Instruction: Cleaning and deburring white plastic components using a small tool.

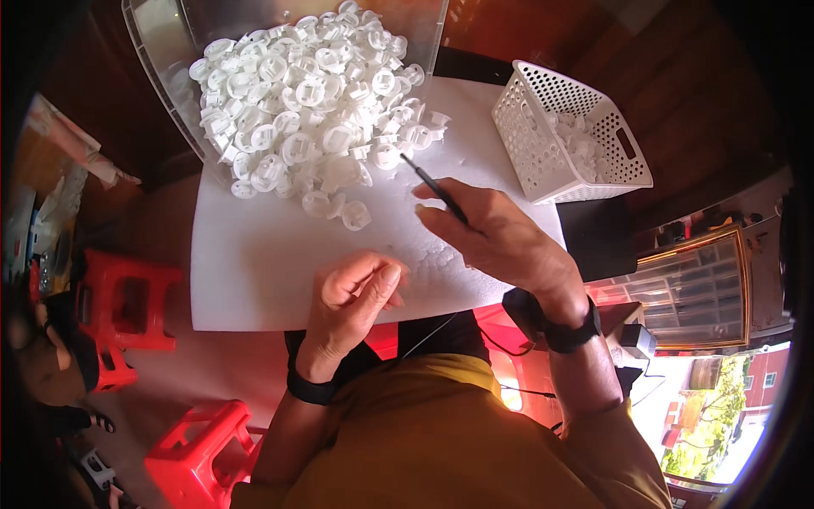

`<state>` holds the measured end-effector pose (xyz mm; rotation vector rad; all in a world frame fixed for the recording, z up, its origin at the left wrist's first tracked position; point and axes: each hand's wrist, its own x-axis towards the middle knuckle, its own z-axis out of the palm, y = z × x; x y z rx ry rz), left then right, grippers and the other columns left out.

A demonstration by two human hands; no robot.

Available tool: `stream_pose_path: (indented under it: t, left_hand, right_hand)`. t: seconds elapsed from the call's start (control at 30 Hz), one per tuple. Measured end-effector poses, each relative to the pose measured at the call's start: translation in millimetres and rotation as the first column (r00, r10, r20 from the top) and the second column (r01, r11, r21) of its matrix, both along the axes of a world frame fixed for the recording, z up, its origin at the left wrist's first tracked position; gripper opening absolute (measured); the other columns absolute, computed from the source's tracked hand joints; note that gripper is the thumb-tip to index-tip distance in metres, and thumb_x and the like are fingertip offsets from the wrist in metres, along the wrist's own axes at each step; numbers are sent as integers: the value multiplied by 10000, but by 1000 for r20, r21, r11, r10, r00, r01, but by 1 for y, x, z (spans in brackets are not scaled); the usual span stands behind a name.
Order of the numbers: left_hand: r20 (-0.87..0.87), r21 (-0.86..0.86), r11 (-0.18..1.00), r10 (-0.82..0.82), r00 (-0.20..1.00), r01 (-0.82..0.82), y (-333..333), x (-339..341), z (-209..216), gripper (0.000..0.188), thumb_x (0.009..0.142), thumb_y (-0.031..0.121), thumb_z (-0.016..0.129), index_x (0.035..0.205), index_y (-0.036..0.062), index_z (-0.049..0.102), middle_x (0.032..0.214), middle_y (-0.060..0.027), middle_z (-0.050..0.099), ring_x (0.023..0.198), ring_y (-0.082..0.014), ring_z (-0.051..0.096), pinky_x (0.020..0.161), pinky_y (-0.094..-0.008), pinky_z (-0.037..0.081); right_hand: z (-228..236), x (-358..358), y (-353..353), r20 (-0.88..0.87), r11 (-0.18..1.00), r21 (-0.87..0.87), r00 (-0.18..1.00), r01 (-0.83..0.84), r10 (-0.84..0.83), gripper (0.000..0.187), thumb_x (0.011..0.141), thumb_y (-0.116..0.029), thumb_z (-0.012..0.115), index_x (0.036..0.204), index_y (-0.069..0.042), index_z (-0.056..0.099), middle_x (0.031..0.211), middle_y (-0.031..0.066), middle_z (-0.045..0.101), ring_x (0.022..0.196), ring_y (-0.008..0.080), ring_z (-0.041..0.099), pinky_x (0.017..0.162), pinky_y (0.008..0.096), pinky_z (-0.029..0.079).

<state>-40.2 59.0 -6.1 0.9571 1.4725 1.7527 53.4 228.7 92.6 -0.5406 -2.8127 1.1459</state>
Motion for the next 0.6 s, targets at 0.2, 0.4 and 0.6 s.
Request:
stream_pose_path:
  t: [0.2, 0.4, 0.6]
  left_hand:
    - [-82, -15, 1000, -3, 997, 2, 2, 0, 0, 273, 954, 222, 548, 858, -18, 639, 782, -56, 634, 613, -98, 595, 558, -231, 482]
    - [-25, -52, 997, 56, 998, -57, 2, 1, -1, 240, 954, 198, 554, 904, -26, 624, 756, -50, 625, 600, -99, 592, 551, -236, 476]
    - [208, 12, 988, 147, 967, -153, 13, 1, 5, 370, 974, 249, 513, 1211, -36, 522, 961, -111, 612, 662, -149, 625, 576, -262, 506]
  right_hand:
    - [-41, -50, -10, 57, 963, 234, 990, -136, 126, 273, 892, -249, 587, 950, 17, 605, 753, 209, 622, 743, 376, 621, 667, 435, 466]
    - [-52, -51, -6, -40, 972, 223, 996, -66, 77, 269, 890, -244, 596, 855, 22, 578, 659, 205, 567, 635, 344, 599, 596, 416, 453]
    - [-20, -5, -2, -12, 964, -252, 996, 87, -93, 233, 911, -206, 602, 814, 5, 618, 660, 64, 591, 600, 164, 529, 577, 342, 426]
